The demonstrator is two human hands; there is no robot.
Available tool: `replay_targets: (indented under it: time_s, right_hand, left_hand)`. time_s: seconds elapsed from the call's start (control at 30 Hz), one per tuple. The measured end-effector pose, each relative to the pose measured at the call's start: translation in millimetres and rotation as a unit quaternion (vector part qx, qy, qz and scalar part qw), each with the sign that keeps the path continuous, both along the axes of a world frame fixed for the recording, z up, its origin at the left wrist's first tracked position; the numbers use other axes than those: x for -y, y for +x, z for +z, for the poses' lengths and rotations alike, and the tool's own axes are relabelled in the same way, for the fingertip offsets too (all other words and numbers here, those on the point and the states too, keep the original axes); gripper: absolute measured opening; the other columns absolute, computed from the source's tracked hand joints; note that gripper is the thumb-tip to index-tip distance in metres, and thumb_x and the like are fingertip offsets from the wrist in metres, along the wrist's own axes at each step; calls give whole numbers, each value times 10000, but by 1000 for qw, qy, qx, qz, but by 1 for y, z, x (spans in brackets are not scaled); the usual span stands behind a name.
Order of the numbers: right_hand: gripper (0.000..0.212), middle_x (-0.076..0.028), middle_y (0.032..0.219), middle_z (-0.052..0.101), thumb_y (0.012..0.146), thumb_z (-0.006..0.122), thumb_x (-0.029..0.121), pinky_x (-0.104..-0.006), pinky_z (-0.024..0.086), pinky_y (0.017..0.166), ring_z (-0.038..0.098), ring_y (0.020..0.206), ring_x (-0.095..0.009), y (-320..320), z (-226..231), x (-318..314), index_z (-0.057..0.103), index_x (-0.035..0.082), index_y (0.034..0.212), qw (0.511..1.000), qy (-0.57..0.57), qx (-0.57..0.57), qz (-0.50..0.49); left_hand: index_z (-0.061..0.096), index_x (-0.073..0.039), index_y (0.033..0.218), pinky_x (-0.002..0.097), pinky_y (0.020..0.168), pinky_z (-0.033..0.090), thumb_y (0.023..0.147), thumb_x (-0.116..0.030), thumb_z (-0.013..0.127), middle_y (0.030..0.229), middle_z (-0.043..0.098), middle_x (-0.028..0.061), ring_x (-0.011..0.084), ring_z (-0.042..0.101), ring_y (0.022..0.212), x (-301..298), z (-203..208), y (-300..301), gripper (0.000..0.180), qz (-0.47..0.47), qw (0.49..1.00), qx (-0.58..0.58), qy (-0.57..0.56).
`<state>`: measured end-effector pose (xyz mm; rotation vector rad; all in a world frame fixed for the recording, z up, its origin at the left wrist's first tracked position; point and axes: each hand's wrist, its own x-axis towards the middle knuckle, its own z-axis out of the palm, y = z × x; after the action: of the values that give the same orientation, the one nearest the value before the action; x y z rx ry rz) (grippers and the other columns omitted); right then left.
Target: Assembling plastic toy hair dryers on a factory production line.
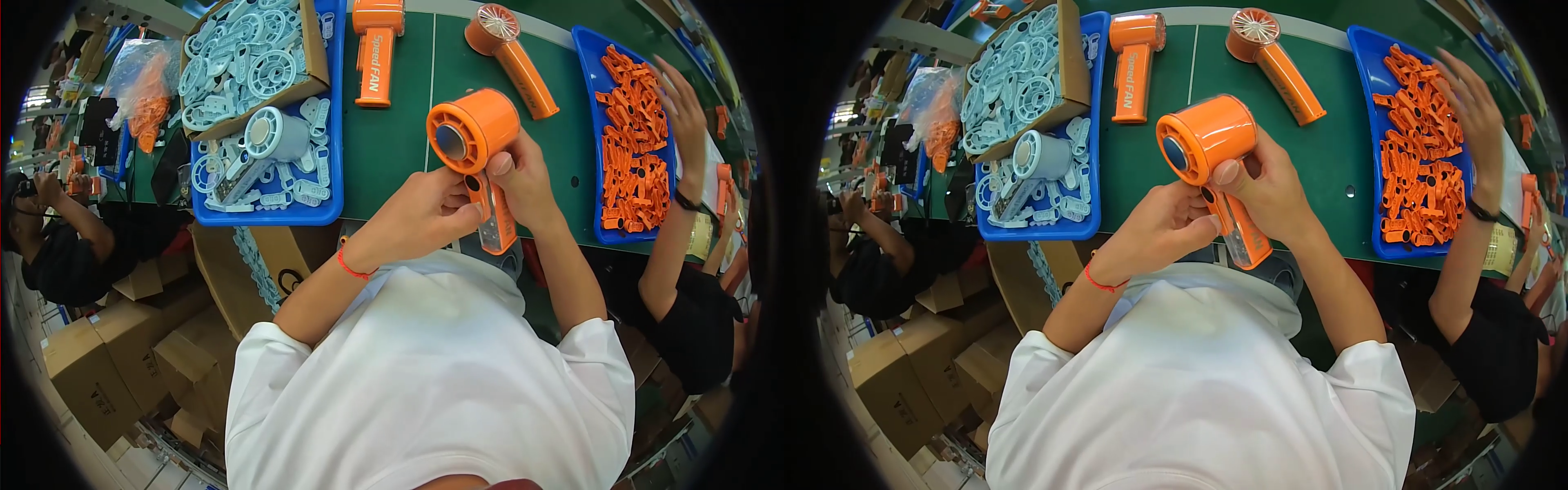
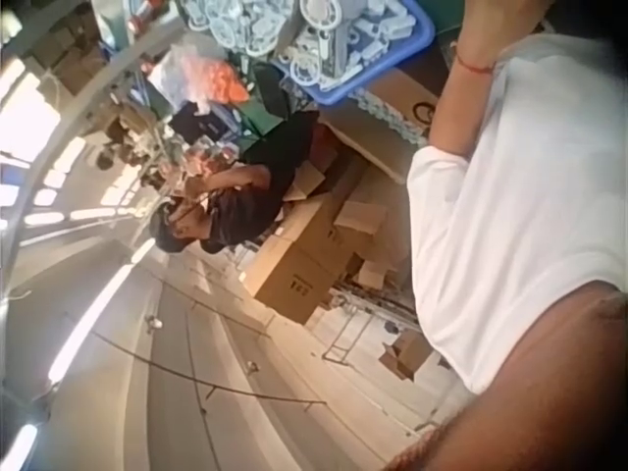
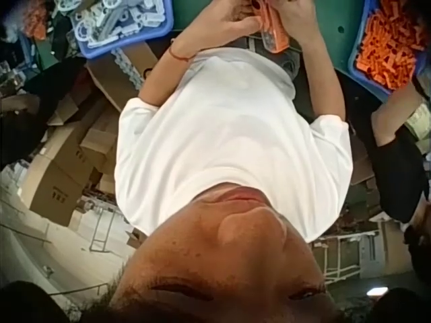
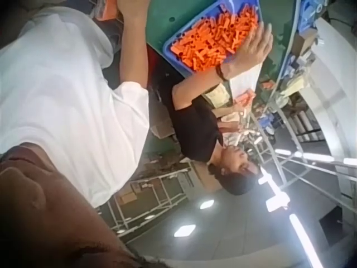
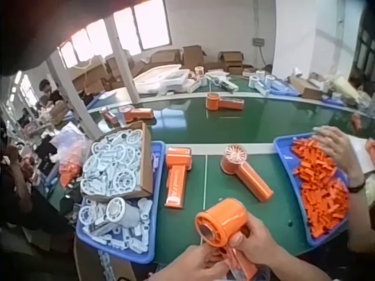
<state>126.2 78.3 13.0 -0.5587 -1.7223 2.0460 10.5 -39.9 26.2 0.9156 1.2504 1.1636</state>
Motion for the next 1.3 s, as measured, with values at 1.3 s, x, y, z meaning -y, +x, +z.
replay_targets:
  time_s: [1.3]
  right_hand:
    - [259,-65,904,559,824,631,109,-296,488,746,538,840,-153,-14,11,-7,495,41,1034,961,130,-143,-197]
  left_hand:
    - [552,-9,1099,334,701,468,734,-14,615,958,555,137,256,570,846,0,-49,6,370,264,887,-339,169]
